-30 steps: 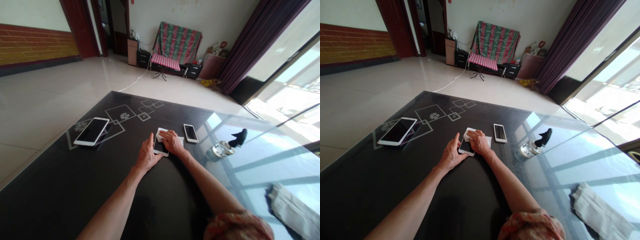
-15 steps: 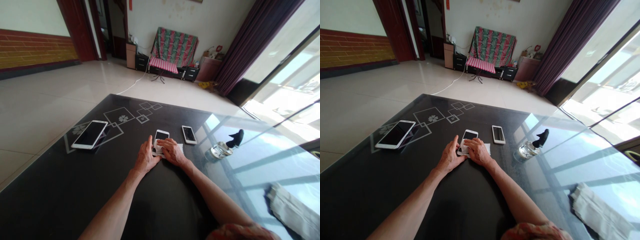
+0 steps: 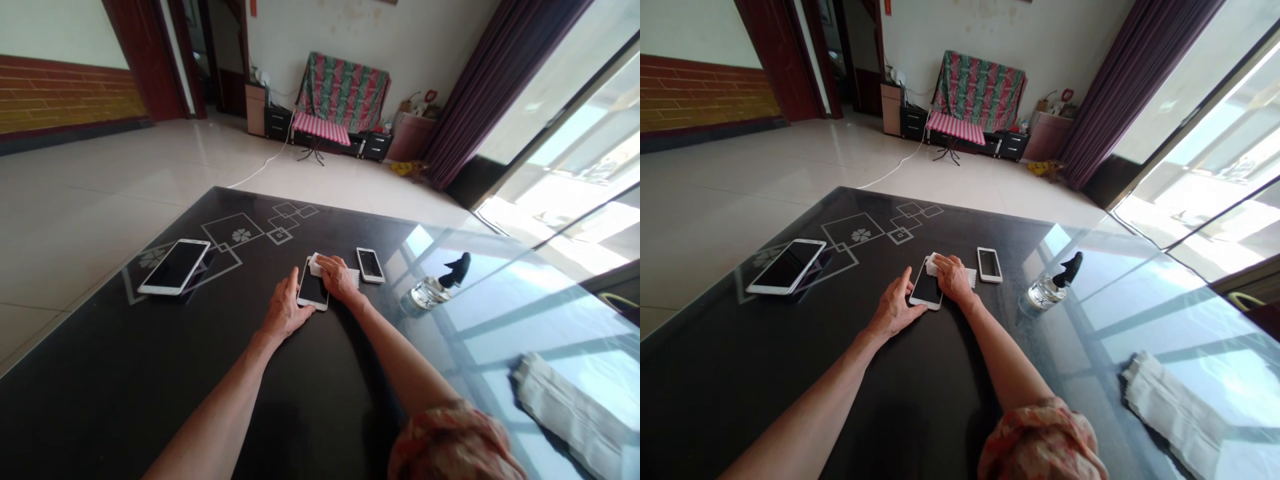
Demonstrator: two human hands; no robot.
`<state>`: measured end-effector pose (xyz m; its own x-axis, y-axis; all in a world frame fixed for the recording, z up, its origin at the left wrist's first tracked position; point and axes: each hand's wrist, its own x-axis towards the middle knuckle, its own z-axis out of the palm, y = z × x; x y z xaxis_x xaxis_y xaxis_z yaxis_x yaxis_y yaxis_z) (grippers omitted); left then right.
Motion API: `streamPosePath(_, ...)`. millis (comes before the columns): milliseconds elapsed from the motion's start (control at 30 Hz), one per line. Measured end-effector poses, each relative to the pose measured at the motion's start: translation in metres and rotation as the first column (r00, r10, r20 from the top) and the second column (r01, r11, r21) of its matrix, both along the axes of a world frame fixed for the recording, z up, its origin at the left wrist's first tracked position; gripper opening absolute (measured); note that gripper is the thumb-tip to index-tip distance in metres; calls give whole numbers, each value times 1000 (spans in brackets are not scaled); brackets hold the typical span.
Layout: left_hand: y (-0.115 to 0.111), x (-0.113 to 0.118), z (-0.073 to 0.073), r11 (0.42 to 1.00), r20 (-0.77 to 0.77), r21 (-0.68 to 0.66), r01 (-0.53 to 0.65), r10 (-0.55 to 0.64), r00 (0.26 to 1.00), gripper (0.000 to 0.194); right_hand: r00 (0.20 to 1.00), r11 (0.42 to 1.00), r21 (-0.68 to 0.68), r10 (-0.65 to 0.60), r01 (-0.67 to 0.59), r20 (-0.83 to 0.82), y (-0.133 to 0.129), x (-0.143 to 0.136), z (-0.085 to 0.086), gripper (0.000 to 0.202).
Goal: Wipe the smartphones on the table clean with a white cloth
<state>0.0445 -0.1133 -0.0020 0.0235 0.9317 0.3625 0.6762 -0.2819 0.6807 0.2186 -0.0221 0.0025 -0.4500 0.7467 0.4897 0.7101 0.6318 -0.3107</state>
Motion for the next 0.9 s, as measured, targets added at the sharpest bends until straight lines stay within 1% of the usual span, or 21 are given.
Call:
streamPosePath(133,1,0,-2,1000,-22,9,0,0,1000,88,996,997,11,79,-79,-32,-33,9,-1,38)
streamPosePath(267,1,0,-2,1000,-20,31,-2,3,1000,87,996,997,-37,71,-73,-46,-63,14,1,40)
streamPosePath(367,1,-1,-2,999,-25,35,15,-14,1000,81,995,995,-58,79,-83,-60,-82,14,3,41)
streamPosePath(467,1,-1,-3,998,-53,58,21,-17,998,73,994,994,-64,86,-90,-68,-97,11,5,41)
streamPosePath(533,1,0,-4,997,-66,70,19,-15,998,71,994,994,-68,81,-86,-72,-103,10,6,40)
streamPosePath(600,1,0,-4,998,-71,68,20,-15,997,71,994,995,-66,72,-77,-82,-104,9,5,40)
streamPosePath(700,1,0,-5,999,-66,50,16,-12,998,72,994,997,-55,50,-55,-95,-96,9,2,39)
streamPosePath(800,0,0,-4,999,-66,36,13,-11,998,74,995,999,-30,13,-16,-101,-79,9,0,39)
streamPosePath(900,0,-1,-3,999,-69,39,23,-20,997,74,995,1000,3,-30,30,-98,-57,9,0,38)
